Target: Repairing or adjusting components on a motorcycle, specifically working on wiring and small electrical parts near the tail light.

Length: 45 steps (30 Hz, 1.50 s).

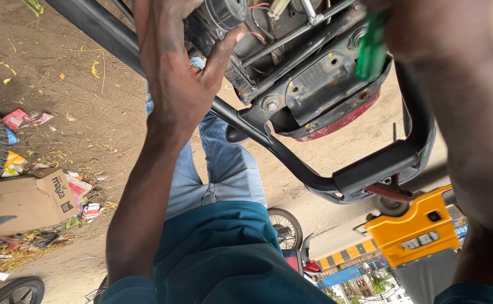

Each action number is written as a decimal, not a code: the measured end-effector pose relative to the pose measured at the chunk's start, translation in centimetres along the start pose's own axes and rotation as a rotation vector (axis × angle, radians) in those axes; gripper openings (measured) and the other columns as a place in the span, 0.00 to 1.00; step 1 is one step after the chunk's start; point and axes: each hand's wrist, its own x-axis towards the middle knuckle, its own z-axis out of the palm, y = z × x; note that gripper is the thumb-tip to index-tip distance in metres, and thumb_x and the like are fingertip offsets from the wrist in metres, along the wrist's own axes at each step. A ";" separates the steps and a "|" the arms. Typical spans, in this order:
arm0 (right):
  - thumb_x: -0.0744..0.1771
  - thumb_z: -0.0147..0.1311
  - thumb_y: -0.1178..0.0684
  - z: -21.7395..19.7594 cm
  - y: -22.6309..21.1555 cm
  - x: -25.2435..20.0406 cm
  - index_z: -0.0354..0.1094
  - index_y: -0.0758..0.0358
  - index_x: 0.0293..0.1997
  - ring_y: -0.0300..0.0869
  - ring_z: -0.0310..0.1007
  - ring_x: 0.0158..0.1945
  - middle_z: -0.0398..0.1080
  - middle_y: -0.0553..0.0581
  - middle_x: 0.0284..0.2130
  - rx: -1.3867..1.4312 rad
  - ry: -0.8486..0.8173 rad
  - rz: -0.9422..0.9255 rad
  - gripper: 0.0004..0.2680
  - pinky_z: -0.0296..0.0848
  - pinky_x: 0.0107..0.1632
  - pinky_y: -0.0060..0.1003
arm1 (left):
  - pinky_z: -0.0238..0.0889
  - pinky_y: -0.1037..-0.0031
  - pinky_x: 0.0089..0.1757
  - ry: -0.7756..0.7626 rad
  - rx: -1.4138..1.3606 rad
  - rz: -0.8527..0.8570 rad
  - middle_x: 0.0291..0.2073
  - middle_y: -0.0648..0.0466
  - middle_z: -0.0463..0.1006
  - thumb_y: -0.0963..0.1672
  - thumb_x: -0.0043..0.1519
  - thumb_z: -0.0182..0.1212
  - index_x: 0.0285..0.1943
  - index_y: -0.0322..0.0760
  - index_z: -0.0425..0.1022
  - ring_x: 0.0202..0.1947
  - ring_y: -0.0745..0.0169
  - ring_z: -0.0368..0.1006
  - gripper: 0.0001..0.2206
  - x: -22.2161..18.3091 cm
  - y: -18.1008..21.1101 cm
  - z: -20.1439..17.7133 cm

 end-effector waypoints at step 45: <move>0.73 0.59 0.50 4.7 -7.3 0.1 0.61 0.68 0.64 0.34 0.71 0.40 0.69 0.56 0.40 0.507 -0.036 -0.026 0.16 0.75 0.43 0.28 | 0.66 0.66 0.66 -0.124 -0.198 -0.025 0.62 0.52 0.74 0.44 0.67 0.80 0.68 0.37 0.69 0.69 0.58 0.64 0.26 0.7 2.2 0.5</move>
